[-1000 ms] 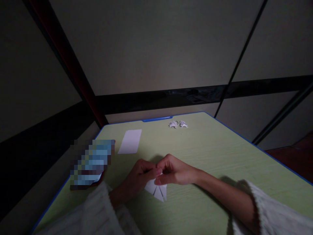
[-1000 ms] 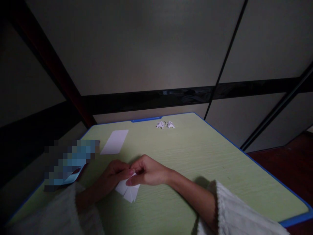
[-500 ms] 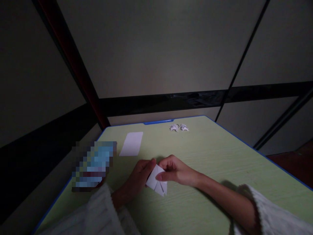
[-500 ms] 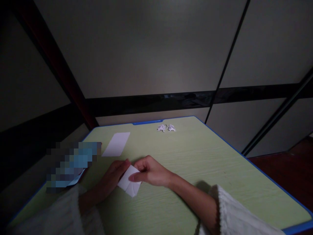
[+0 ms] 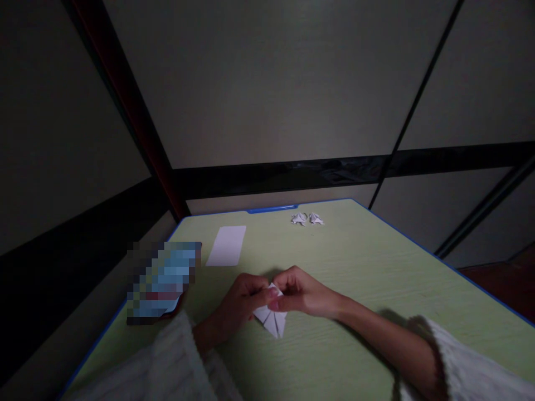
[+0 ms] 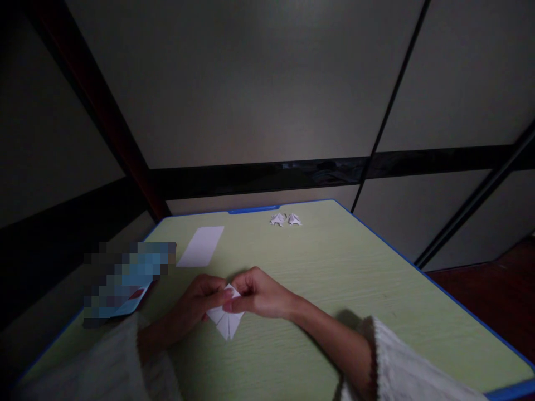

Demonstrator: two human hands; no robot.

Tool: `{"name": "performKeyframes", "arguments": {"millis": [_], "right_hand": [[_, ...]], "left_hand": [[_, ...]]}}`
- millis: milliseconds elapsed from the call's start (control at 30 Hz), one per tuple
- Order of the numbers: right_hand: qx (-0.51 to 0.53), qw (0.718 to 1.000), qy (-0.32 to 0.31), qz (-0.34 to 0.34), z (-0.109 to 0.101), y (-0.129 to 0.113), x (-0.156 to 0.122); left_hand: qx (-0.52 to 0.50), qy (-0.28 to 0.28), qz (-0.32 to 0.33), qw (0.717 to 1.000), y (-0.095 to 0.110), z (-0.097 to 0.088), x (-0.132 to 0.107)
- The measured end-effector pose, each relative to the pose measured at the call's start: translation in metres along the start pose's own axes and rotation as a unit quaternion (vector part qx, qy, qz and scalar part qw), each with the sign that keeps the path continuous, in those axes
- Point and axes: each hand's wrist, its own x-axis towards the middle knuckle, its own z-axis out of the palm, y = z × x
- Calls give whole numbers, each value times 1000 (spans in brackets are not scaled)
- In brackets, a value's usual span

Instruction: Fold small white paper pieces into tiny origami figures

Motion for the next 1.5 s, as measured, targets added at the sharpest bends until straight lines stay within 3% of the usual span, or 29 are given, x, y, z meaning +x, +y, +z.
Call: {"name": "performKeyframes", "arguments": {"millis": [233, 467, 667, 1000, 1300, 1400, 1500], "right_hand": [[27, 999, 25, 6, 1, -4, 1], [39, 989, 139, -24, -2, 0, 5], [57, 980, 187, -35, -5, 2, 8], [66, 980, 184, -30, -2, 4, 8], [188, 936, 291, -55, -14, 0, 7], [129, 939, 309, -81, -14, -2, 6], [23, 951, 288, -112, -9, -4, 5]], "left_hand": [[-4, 27, 2, 1000, -5, 1, 5], [-15, 95, 6, 995, 1, 3, 6], [-26, 158, -6, 987, 2, 1, 9], [-68, 127, 1, 990, 3, -1, 7], [-74, 204, 0, 976, 14, 2, 6], [-61, 218, -8, 974, 13, 1, 6], [-52, 207, -10, 977, 10, 0, 7]]}}
